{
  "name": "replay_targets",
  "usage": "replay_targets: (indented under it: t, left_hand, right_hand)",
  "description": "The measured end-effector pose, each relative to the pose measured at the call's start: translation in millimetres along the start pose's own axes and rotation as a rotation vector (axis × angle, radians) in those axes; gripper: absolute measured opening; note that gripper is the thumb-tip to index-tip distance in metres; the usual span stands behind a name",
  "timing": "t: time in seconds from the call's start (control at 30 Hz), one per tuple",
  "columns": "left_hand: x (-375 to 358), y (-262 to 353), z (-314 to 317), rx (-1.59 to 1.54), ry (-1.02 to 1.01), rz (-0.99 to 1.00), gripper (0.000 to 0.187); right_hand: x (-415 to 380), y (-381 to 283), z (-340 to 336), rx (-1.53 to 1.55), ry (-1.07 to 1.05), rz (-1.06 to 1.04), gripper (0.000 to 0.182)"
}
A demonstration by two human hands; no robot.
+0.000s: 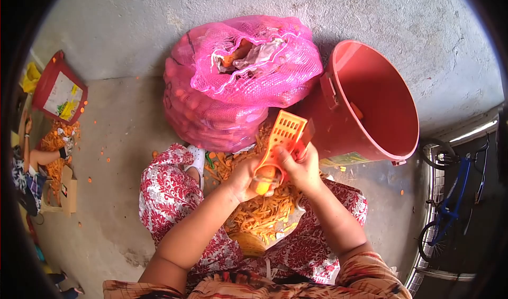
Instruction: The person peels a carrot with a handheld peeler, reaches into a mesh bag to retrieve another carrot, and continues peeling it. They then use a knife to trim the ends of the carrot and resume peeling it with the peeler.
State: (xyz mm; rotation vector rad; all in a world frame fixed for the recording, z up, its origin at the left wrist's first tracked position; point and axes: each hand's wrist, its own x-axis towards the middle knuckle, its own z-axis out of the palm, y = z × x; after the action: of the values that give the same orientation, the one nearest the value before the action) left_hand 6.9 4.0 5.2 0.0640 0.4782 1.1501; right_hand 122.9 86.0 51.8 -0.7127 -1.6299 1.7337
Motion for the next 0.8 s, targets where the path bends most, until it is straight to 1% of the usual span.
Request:
replay_targets:
  t: [0.03, 0.07, 0.1, 0.17, 0.2, 0.23, 0.27, 0.3, 0.33, 0.37, 0.43, 0.47, 0.5, 0.57, 0.6, 0.7, 0.8]
  left_hand:
    - [-2, 2, 3, 0.08, -0.012, -0.02, 0.032]
    - [-3, 1, 10, 0.052, 0.008, -0.039, 0.036]
    - [-2, 1, 8, 0.04, -0.031, -0.054, 0.037]
    - [-2, 1, 2, 0.01, -0.105, -0.081, 0.039]
    - [-4, 2, 2, -0.027, -0.13, -0.061, 0.039]
    - [-3, 3, 3, -0.038, -0.07, -0.025, 0.039]
    - [-1, 4, 5, -0.05, -0.009, 0.013, 0.039]
    - [0, 5, 6, -0.066, 0.056, 0.052, 0.039]
    - [2, 6, 4, -0.062, 0.083, 0.078, 0.036]
    - [0, 8, 4, -0.046, 0.062, 0.099, 0.035]
    - [-3, 10, 8, -0.011, 0.016, 0.136, 0.032]
    - [-2, 10, 7, -0.042, 0.038, 0.148, 0.032]
    - [0, 9, 7, -0.073, 0.058, 0.16, 0.032]
    - [3, 7, 6, -0.134, 0.1, 0.183, 0.032]
    - [2, 7, 9, -0.131, 0.128, 0.183, 0.032]
    - [3, 6, 10, -0.136, 0.109, 0.193, 0.032]
    - [0, 6, 13, -0.081, 0.108, 0.159, 0.031]
  right_hand:
    - [3, -2, -3, -0.048, 0.057, -0.007, 0.024]
    - [10, 1, -10, -0.016, 0.143, -0.013, 0.021]
    - [18, 4, -17, -0.047, 0.266, -0.058, 0.017]
    - [34, 7, -37, -0.174, 0.493, -0.069, 0.013]
    - [38, 9, -42, -0.146, 0.528, -0.093, 0.012]
    - [41, 10, -45, -0.119, 0.562, -0.119, 0.012]
    - [37, 12, -44, -0.08, 0.464, -0.146, 0.013]
    - [27, 1, -30, -0.118, 0.429, -0.064, 0.017]
    - [20, -1, -20, -0.059, 0.365, -0.048, 0.018]
    - [14, -1, -12, -0.001, 0.303, -0.032, 0.02]
    - [2, 2, -4, -0.02, 0.102, -0.057, 0.022]
    - [-1, 2, -1, -0.034, 0.023, -0.076, 0.023]
    - [-4, -3, 3, -0.024, -0.027, 0.018, 0.023]
    - [-6, 2, 8, -0.08, -0.075, -0.062, 0.024]
    - [-6, 4, 8, -0.098, -0.087, -0.068, 0.024]
    - [-6, 3, 6, -0.158, -0.089, -0.074, 0.025]
    - [-5, 4, 4, -0.243, -0.051, -0.11, 0.025]
